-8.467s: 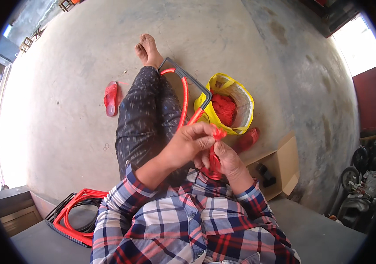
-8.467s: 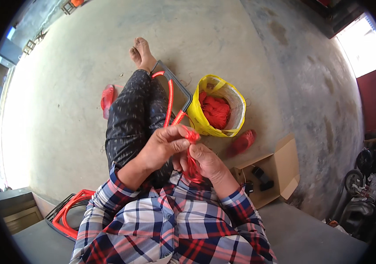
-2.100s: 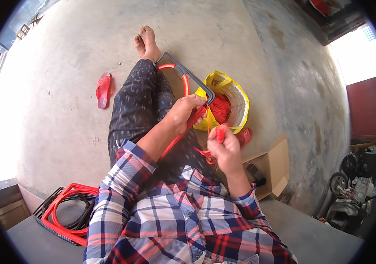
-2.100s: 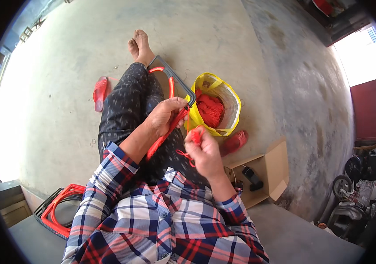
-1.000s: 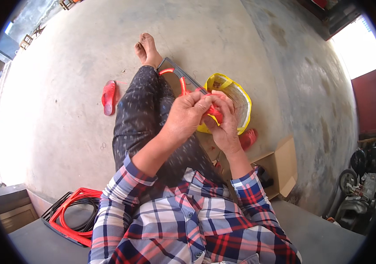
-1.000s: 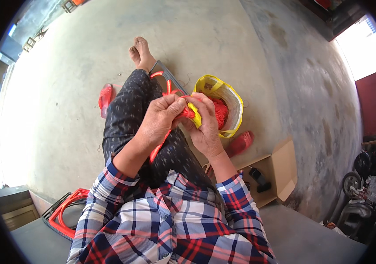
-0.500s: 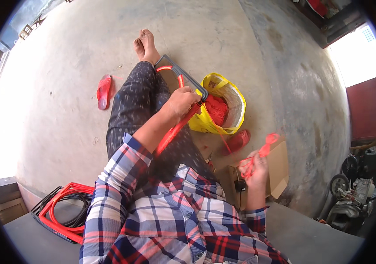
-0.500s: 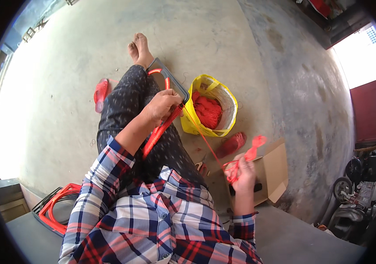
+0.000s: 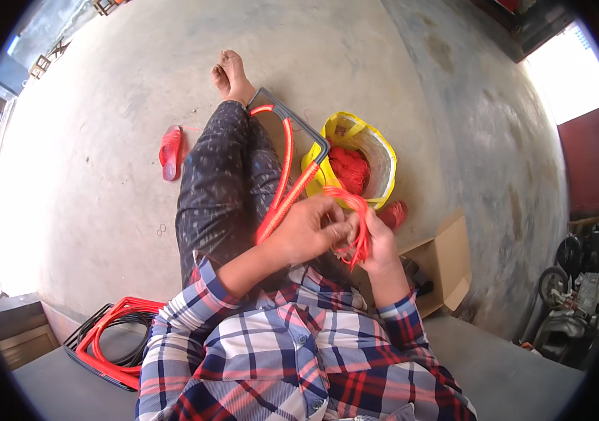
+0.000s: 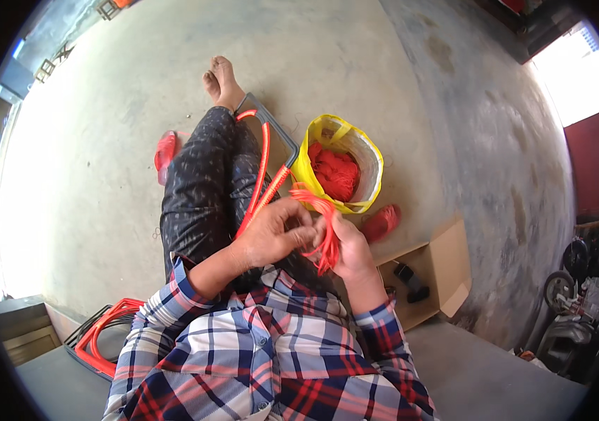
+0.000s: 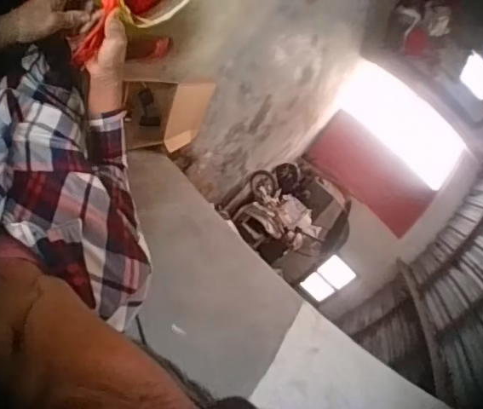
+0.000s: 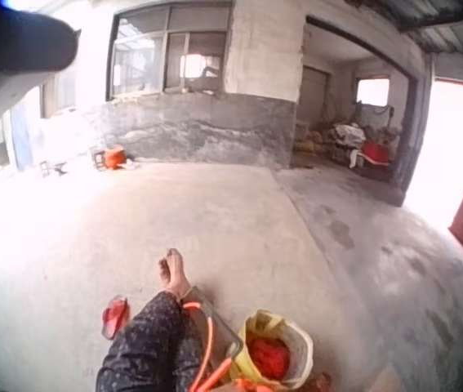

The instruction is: The person sits on the floor and wraps a red cord around a black cable using a rectangular metal frame as a guide. They pull the cord from a yellow bag and repeatedly loop it around the cable, securing it in place.

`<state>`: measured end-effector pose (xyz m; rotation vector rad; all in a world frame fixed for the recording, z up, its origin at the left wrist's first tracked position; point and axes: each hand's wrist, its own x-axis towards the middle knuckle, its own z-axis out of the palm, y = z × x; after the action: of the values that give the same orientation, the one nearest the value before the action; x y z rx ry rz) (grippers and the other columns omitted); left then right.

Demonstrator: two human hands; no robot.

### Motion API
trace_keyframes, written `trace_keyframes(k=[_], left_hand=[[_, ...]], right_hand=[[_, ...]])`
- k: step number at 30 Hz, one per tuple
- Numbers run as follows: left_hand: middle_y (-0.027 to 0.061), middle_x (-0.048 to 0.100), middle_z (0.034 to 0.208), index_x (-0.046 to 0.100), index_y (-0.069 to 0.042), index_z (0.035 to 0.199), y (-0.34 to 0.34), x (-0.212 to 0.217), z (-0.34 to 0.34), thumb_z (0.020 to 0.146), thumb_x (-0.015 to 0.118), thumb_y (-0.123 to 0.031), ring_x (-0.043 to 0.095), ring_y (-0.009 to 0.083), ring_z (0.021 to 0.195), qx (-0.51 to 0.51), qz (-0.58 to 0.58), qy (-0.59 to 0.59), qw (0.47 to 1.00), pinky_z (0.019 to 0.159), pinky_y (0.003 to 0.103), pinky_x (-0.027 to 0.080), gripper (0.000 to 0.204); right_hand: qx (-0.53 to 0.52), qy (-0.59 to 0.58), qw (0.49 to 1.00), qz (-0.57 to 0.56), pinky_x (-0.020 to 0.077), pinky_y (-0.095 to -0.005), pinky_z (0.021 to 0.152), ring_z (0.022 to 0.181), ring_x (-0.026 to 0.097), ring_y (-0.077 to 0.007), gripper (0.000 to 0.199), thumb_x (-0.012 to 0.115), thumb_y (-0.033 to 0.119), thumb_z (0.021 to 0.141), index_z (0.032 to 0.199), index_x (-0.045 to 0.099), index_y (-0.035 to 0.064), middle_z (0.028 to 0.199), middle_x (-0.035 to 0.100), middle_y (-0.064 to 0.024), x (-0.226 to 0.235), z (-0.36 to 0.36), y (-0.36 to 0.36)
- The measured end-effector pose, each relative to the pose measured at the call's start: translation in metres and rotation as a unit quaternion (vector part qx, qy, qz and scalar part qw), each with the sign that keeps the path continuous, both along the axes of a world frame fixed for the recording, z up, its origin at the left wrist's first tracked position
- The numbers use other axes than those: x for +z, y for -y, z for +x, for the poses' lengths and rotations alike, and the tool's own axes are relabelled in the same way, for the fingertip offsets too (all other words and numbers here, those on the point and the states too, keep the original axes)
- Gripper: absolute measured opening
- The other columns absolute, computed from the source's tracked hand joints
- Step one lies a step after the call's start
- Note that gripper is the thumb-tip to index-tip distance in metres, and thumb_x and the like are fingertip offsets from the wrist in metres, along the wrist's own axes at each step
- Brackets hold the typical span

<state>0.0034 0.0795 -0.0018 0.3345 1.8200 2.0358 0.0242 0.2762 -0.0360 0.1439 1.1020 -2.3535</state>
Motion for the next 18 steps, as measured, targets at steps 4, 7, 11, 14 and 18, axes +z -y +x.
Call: trace_keyframes(k=[4, 7, 11, 14, 18], left_hand=[[0.0035, 0.064, 0.089, 0.058, 0.000, 0.118, 0.010, 0.006, -0.003, 0.093, 0.067, -0.008, 0.060, 0.0105, 0.078, 0.043, 0.014, 0.076, 0.996, 0.074, 0.027, 0.051, 0.028], [0.0040, 0.065, 0.089, 0.060, -0.002, 0.118, 0.006, -0.007, -0.004, 0.091, 0.071, -0.009, 0.059, 0.0114, 0.071, 0.008, 0.176, 0.148, 0.973, 0.071, 0.028, 0.051, 0.031], [0.0037, 0.066, 0.086, 0.063, -0.003, 0.116, 0.007, 0.003, -0.006, 0.088, 0.072, -0.006, 0.061, 0.0140, 0.071, 0.040, 0.256, 0.184, 0.948, 0.073, 0.028, 0.052, 0.030], [0.0048, 0.068, 0.089, 0.064, -0.003, 0.116, 0.006, 0.009, -0.007, 0.089, 0.071, -0.004, 0.063, 0.0149, 0.074, 0.020, 0.225, 0.150, 0.963, 0.073, 0.029, 0.053, 0.028], [0.0059, 0.068, 0.091, 0.066, -0.002, 0.113, 0.003, -0.003, 0.000, 0.091, 0.069, -0.004, 0.066, 0.0160, 0.078, 0.011, 0.186, 0.143, 0.972, 0.071, 0.030, 0.054, 0.023]], right_hand=[[0.014, 0.016, 0.998, -0.052, 0.0523, -0.0312, 0.061, 0.066, 0.062, -0.0166, 0.044, 0.051, 0.045, 0.101, 0.106, 0.063, 0.0030, 0.088, 0.066, -0.0079, 0.008, -0.014, 0.008], [0.004, -0.038, 0.999, -0.023, 0.0551, -0.0319, 0.064, 0.074, 0.065, -0.0161, 0.043, 0.053, 0.042, 0.101, 0.116, 0.061, 0.0027, 0.093, 0.066, -0.0076, 0.010, -0.018, 0.017], [-0.015, -0.001, 0.999, -0.040, 0.0517, -0.0287, 0.060, 0.076, 0.062, -0.0135, 0.045, 0.051, 0.039, 0.103, 0.126, 0.056, 0.0008, 0.094, 0.065, -0.0067, 0.034, -0.015, 0.026], [0.043, 0.013, 0.993, -0.106, 0.0466, -0.0256, 0.056, 0.072, 0.059, -0.0114, 0.048, 0.050, 0.039, 0.103, 0.132, 0.053, 0.0011, 0.093, 0.064, -0.0059, 0.021, -0.012, 0.012], [0.049, 0.024, 0.987, -0.153, 0.0432, -0.0236, 0.053, 0.067, 0.056, -0.0099, 0.050, 0.050, 0.040, 0.103, 0.137, 0.051, 0.0030, 0.089, 0.062, -0.0046, 0.018, -0.009, 0.016]])
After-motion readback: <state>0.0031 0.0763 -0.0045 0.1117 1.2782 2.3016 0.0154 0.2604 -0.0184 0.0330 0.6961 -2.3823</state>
